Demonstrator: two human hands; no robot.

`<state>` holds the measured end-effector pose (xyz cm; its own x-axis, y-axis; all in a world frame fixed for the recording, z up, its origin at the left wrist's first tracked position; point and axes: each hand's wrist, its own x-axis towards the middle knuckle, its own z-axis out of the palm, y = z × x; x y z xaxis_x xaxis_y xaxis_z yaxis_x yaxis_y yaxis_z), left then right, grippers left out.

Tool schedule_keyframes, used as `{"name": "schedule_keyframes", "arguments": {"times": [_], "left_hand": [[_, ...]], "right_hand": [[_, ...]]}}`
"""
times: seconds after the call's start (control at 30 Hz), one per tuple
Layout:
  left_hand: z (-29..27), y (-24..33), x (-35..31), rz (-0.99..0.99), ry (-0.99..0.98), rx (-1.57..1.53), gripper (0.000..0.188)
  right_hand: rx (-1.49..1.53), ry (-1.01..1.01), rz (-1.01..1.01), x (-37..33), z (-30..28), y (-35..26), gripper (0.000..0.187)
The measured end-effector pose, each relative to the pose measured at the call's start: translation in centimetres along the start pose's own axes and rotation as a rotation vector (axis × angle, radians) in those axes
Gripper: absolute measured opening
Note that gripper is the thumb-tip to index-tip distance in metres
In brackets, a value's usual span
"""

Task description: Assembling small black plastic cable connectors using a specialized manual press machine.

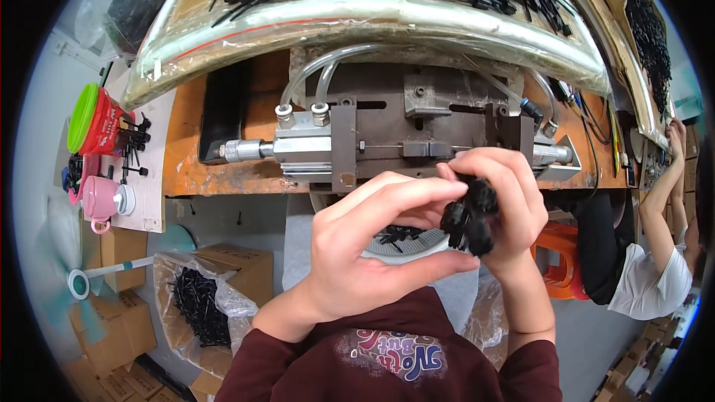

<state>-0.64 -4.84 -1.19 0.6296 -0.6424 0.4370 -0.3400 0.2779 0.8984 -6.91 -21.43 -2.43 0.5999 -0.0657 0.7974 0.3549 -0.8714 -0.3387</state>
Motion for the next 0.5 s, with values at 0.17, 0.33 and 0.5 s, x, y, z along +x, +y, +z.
{"name": "schedule_keyframes", "arguments": {"times": [0.17,0.33,0.5], "left_hand": [[-0.1,-0.1,-0.3,-0.05,-0.032,0.035,0.043],[-0.5,-0.5,-0.8,-0.115,-0.07,0.001,0.041],[-0.1,-0.9,-1.0,-0.047,-0.111,0.103,0.036]], "right_hand": [[-0.12,0.1,-0.059,-1.0,-0.1,-0.7,0.025],[0.001,0.013,-0.003,-1.7,-1.0,-0.4,0.029],[0.021,-0.007,-0.029,-2.6,-0.8,-0.1,0.027]]}}
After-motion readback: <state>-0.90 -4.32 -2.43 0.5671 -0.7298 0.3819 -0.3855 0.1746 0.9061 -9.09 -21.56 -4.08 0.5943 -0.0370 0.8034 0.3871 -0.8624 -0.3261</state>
